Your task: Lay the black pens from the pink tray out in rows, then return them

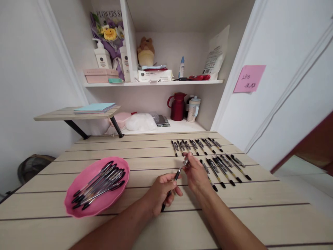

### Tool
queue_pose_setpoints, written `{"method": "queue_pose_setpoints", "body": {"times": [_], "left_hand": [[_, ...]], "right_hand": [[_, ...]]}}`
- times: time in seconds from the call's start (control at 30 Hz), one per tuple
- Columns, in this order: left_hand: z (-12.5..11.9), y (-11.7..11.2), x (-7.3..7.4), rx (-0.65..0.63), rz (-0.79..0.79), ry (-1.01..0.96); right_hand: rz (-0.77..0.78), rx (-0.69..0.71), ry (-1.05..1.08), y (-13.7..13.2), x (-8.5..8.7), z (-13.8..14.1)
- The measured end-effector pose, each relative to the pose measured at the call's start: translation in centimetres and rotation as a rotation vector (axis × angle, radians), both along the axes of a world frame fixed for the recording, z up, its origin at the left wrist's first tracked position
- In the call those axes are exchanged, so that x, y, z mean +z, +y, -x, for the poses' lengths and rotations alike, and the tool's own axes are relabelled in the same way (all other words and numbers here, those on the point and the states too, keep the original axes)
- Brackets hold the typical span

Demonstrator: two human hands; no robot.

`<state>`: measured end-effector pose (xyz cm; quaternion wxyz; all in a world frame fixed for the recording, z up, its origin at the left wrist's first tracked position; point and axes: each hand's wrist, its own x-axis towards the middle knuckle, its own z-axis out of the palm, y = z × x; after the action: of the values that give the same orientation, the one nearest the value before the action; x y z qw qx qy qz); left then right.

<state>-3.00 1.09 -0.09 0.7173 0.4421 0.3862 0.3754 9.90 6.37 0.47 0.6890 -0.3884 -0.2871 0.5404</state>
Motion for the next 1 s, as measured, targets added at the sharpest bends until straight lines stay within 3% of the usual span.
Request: {"method": "queue_pose_setpoints", "body": {"times": [0.07, 0.13, 0.3, 0.37, 0.53, 0.63, 0.77, 1.0], "left_hand": [[0.0, 0.0, 0.0, 0.044, 0.024, -0.018], [-0.1, 0.1, 0.0, 0.105, 0.032, -0.051], [-0.2, 0.2, 0.1, 0.195, 0.039, -0.103], [-0.2, 0.2, 0.1, 0.19, 0.039, -0.1], [-0.3, 0.2, -0.1, 0.184, 0.029, -0.089], [-0.3, 0.1, 0.0, 0.186, 0.033, -0.086], [-0.4, 0.0, 0.1, 0.197, 0.05, -0.07], [-0.4, 0.2, -0.1, 0.183, 0.054, -0.067]], "right_hand": [[-0.008, -0.105, -0.116, -0.1, 0.2, -0.6], [0.001, -0.107, -0.244, -0.7, 0.5, -0.8], [-0.029, 0.154, -0.6, -3.2, 0.4, -1.0], [-0.057, 0.191, -0.817, -3.4, 0.2, -1.8], [-0.06, 0.066, -1.551, -2.1, 0.1, -4.8], [-0.009, 0.059, -1.821, -1.5, 0.4, -5.7], [0.012, 0.079, -1.953, -1.4, 0.7, -5.2], [-0.032, 0.158, -1.946, -1.8, -0.1, -3.6]]}}
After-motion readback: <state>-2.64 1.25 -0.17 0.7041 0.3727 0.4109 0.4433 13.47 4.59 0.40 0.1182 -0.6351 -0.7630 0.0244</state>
